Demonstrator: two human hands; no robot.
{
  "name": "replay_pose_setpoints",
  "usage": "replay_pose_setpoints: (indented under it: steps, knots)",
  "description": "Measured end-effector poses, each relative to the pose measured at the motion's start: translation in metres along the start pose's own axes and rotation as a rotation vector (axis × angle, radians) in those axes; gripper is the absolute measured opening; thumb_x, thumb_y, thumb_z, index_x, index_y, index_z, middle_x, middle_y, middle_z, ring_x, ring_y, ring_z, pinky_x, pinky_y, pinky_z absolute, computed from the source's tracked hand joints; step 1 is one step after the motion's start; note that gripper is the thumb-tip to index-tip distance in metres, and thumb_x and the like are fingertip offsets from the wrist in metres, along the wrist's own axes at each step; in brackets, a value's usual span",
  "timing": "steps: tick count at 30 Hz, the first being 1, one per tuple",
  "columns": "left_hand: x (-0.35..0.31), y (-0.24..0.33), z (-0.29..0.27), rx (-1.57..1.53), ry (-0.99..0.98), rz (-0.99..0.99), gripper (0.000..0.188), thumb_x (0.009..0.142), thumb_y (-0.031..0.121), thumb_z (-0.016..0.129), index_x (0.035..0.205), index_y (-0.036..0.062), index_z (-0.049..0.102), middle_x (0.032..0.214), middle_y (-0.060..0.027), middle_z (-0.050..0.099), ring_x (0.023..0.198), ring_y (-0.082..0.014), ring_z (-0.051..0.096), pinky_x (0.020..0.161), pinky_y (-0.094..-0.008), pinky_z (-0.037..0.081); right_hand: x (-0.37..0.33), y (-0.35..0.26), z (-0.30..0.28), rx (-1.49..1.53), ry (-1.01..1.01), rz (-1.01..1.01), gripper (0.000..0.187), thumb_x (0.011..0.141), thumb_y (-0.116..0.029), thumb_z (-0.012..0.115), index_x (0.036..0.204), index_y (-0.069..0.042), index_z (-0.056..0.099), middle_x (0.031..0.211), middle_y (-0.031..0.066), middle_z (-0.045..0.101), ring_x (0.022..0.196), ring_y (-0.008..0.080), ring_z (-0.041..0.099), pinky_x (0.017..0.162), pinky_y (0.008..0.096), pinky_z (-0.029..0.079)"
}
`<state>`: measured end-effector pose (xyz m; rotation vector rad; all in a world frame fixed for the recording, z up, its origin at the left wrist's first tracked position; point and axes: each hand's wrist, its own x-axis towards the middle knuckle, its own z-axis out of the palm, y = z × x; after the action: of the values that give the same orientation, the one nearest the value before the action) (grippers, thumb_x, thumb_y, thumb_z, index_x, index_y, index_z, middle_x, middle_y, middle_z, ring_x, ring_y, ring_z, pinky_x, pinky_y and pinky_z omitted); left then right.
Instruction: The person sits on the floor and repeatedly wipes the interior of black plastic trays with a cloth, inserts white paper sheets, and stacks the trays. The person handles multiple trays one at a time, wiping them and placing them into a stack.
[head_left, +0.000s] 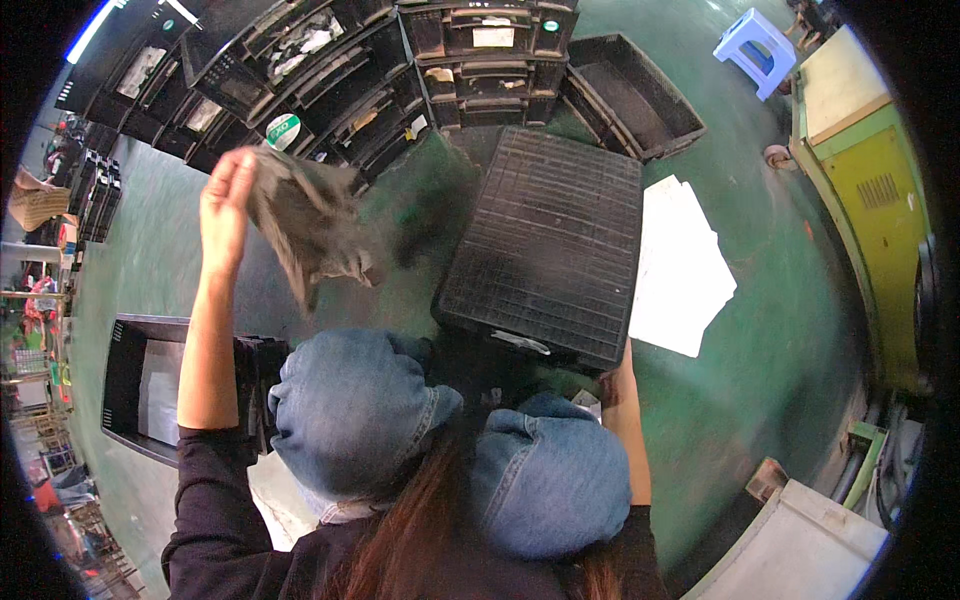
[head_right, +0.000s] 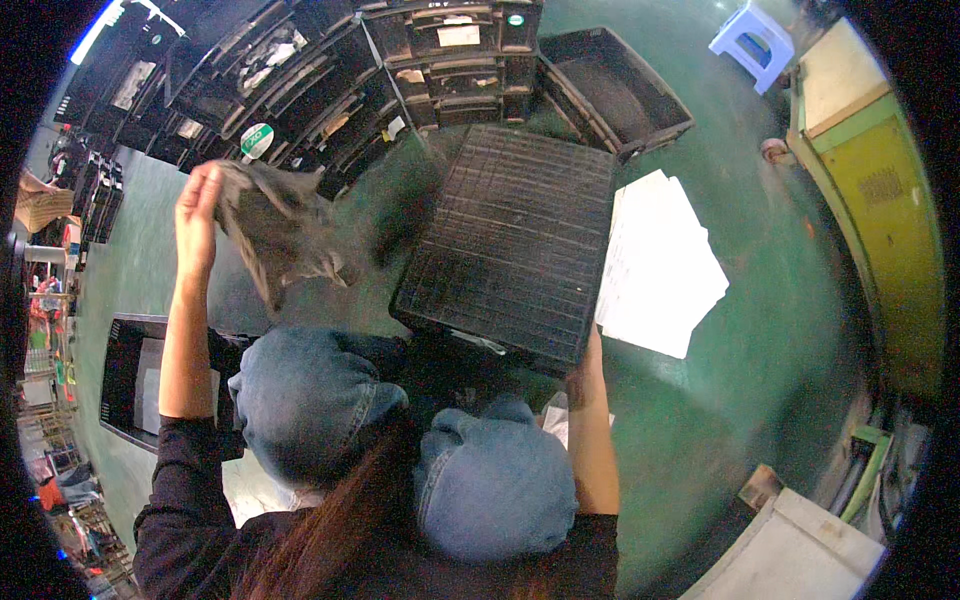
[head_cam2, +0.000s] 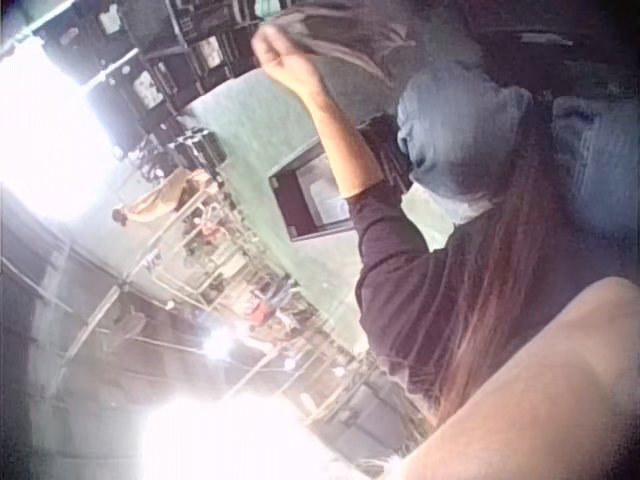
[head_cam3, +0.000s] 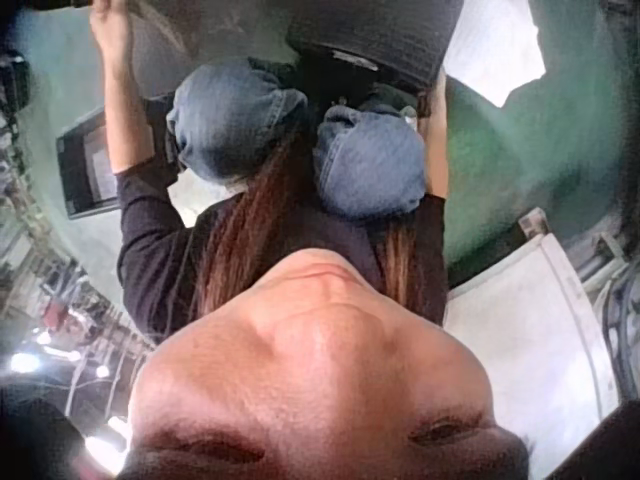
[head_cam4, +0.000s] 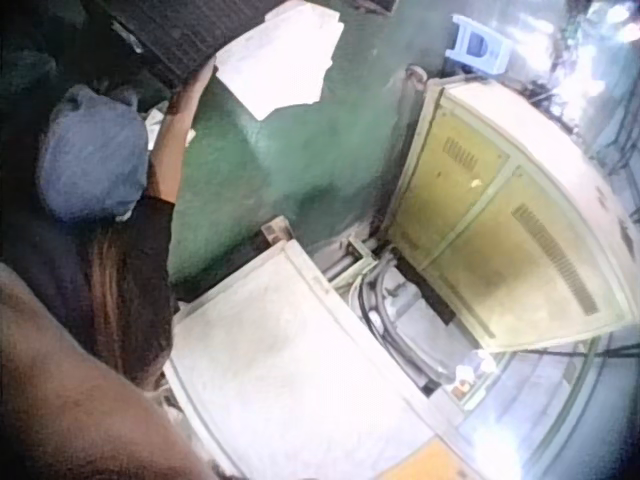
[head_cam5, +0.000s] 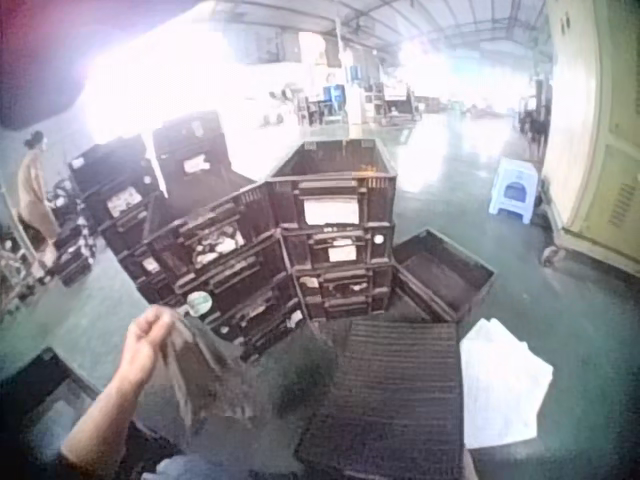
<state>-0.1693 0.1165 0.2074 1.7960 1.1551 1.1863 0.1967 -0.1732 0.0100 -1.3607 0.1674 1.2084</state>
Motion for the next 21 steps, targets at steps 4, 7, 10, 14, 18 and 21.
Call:
replay_pose_setpoints:
  steps: [4, 7, 10, 14, 18, 21]
  knots:
    - [-0.02, -0.02, 0.013, 0.627, -0.737, -0.163, 0.019, 0.091, 0.016, 0.053, 0.103, 0.0055, 0.063, 0.089, -0.0026, 0.065, 0.08, -0.0129, 0.059, 0.078, -0.029, 0.048, -0.001, 0.001, -0.013, 0.018, -0.004, -0.009, 0.058, 0.092, -0.048, 0.041, 0.122, 0.0, 0.052, 0.111, 0.0141, 0.061, 0.094, 0.0261, 0.061, 0.085, 0.0364, 0.048]
    - [-0.009, -0.038, 0.007, 0.04, -0.327, -0.253, 0.024, 0.089, 0.019, 0.054, 0.101, 0.0009, 0.064, 0.091, -0.0086, 0.067, 0.083, -0.016, 0.061, 0.08, -0.0316, 0.048, 0.001, -0.009, -0.025, 0.071, 0.083, 0.03, 0.059, 0.091, -0.049, 0.041, 0.123, 0.0, 0.052, 0.112, 0.0138, 0.061, 0.094, 0.0265, 0.061, 0.085, 0.037, 0.048]
    - [0.001, -0.036, 0.003, 0.558, -0.818, -0.074, 0.029, 0.087, 0.023, 0.055, 0.1, -0.0019, 0.063, 0.092, -0.0108, 0.067, 0.087, -0.0177, 0.061, 0.082, -0.0322, 0.048, -0.005, -0.037, -0.029, -0.146, 0.115, -0.203, 0.064, 0.09, -0.051, 0.045, 0.128, 0.0, 0.048, 0.125, 0.0158, 0.053, 0.109, 0.0292, 0.054, 0.096, 0.0393, 0.04]
    - [0.039, 0.032, -0.016, 0.355, -0.369, 0.038, 0.035, 0.087, 0.029, 0.056, 0.103, -0.0024, 0.061, 0.09, -0.0119, 0.066, 0.085, -0.0194, 0.061, 0.079, -0.0339, 0.049, -0.043, -0.094, -0.005, -0.543, 0.095, -0.542, 0.059, 0.092, -0.042, 0.051, 0.12, 0.01, 0.052, 0.113, 0.0175, 0.059, 0.098, 0.023, 0.056, 0.09, 0.0336, 0.042]
    - [0.064, 0.126, -0.027, -0.158, -0.505, -0.106, 0.028, 0.088, 0.021, 0.058, 0.108, 0.0007, 0.061, 0.101, -0.0088, 0.065, 0.092, -0.0147, 0.061, 0.086, -0.0282, 0.05, -0.07, -0.103, 0.04, -1.248, -0.048, -0.823, 0.039, 0.082, -0.032, 0.068, 0.098, 0.002, 0.061, 0.087, 0.0109, 0.065, 0.077, 0.0202, 0.059, 0.075, 0.033, 0.046]
    - [0.067, 0.16, -0.002, -0.558, -0.656, -0.095, 0.027, 0.087, 0.014, 0.058, 0.105, -0.006, 0.059, 0.099, -0.0125, 0.065, 0.087, -0.0178, 0.064, 0.079, -0.0305, 0.054, -0.044, -0.067, 0.059, -1.605, -0.071, -1.261, 0.027, 0.075, -0.025, 0.073, 0.086, -0.005, 0.06, 0.08, 0.0072, 0.062, 0.072, 0.0265, 0.059, 0.064, 0.0349, 0.045]
